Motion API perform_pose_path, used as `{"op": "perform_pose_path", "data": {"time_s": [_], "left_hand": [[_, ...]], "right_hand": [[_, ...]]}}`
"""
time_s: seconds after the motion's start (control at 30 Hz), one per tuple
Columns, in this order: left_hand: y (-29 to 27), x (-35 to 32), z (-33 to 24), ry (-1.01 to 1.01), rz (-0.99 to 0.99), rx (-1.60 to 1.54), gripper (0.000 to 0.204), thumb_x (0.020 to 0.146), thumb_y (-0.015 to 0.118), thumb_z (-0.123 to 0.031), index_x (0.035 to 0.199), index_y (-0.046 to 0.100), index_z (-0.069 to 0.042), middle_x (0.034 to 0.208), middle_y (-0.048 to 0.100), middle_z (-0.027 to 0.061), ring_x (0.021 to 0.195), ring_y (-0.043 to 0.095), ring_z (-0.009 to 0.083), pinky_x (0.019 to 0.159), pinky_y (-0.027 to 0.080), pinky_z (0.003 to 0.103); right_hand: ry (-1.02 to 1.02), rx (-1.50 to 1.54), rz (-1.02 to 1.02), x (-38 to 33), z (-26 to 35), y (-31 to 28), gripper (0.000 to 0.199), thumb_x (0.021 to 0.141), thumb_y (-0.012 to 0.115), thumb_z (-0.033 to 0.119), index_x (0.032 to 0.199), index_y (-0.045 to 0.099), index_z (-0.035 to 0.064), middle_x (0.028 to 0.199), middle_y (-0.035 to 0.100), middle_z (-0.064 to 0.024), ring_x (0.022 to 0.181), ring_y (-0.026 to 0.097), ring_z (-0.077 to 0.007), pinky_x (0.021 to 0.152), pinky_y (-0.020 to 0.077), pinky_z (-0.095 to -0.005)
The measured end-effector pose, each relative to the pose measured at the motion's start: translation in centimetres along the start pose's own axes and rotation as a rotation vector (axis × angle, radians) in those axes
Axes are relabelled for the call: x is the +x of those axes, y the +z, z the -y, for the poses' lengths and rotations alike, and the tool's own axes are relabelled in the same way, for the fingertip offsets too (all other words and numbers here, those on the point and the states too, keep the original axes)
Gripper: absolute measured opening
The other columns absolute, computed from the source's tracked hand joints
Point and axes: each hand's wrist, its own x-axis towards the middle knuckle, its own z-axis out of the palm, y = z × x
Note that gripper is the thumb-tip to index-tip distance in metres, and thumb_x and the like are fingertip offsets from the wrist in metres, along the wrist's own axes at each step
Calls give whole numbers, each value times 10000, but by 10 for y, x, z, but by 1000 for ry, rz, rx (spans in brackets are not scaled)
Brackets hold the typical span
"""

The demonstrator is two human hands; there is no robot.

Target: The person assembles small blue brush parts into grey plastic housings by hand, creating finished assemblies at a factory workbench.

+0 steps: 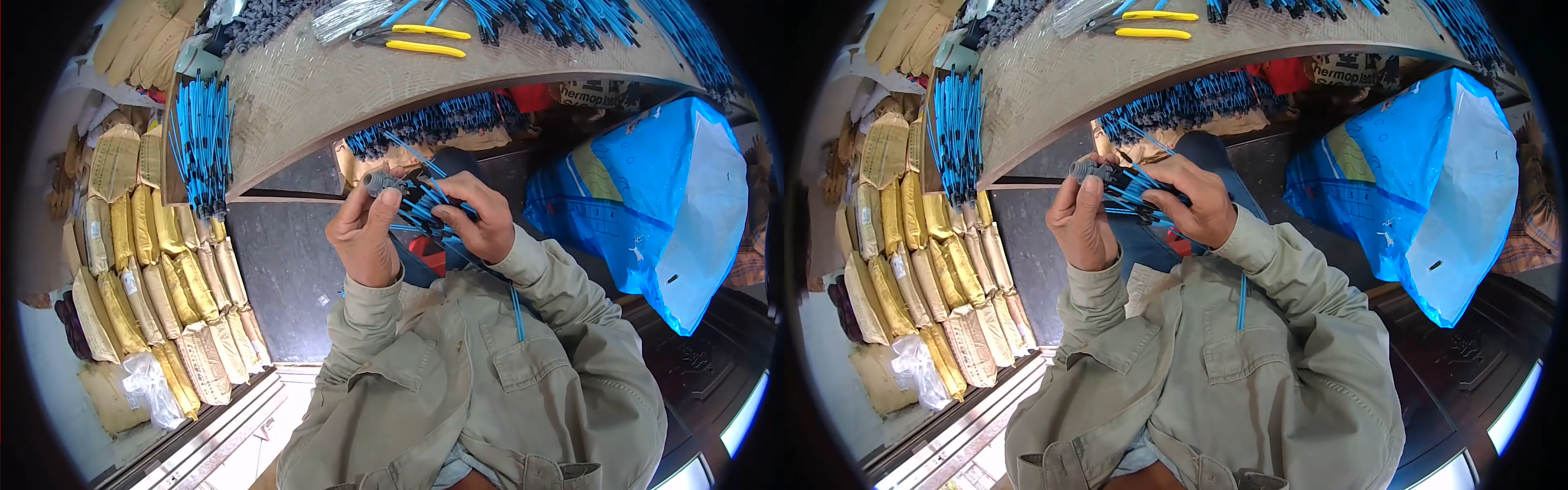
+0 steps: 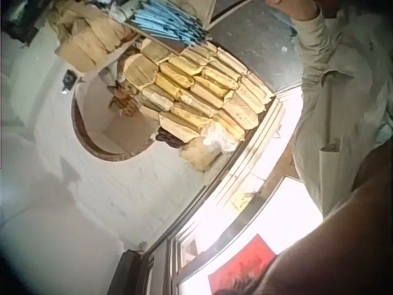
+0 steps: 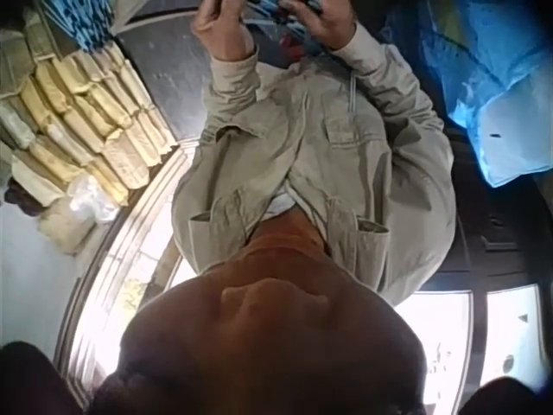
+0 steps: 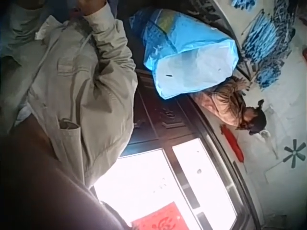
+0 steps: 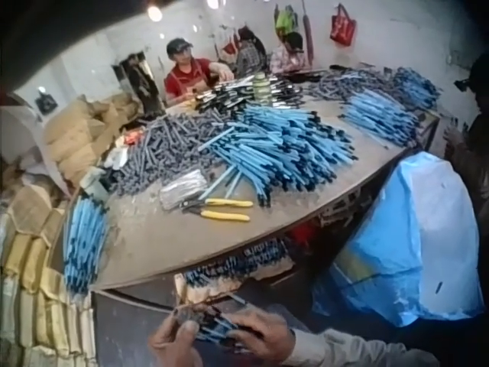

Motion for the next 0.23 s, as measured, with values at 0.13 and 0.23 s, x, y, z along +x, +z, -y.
{"op": "perform_pose_path", "data": {"time_s": [0.13,0.23], "left_hand": [[-6,-3,-2,-17,2,3,289,819,572,-75,1061,541,79,985,591,113,897,547,155,824,416,247],[-13,-5,1,-44,42,-30,310,817,582,-85,1073,532,82,1011,582,113,908,544,158,827,416,249]], "right_hand": [[-35,-7,24,7,-1,-2,347,724,633,-2,1062,559,-27,836,577,-144,713,562,-227,613,433,-281],[43,129,226,16,-15,-13,323,762,613,32,1081,558,26,885,588,-115,705,561,-238,630,440,-280]]}}
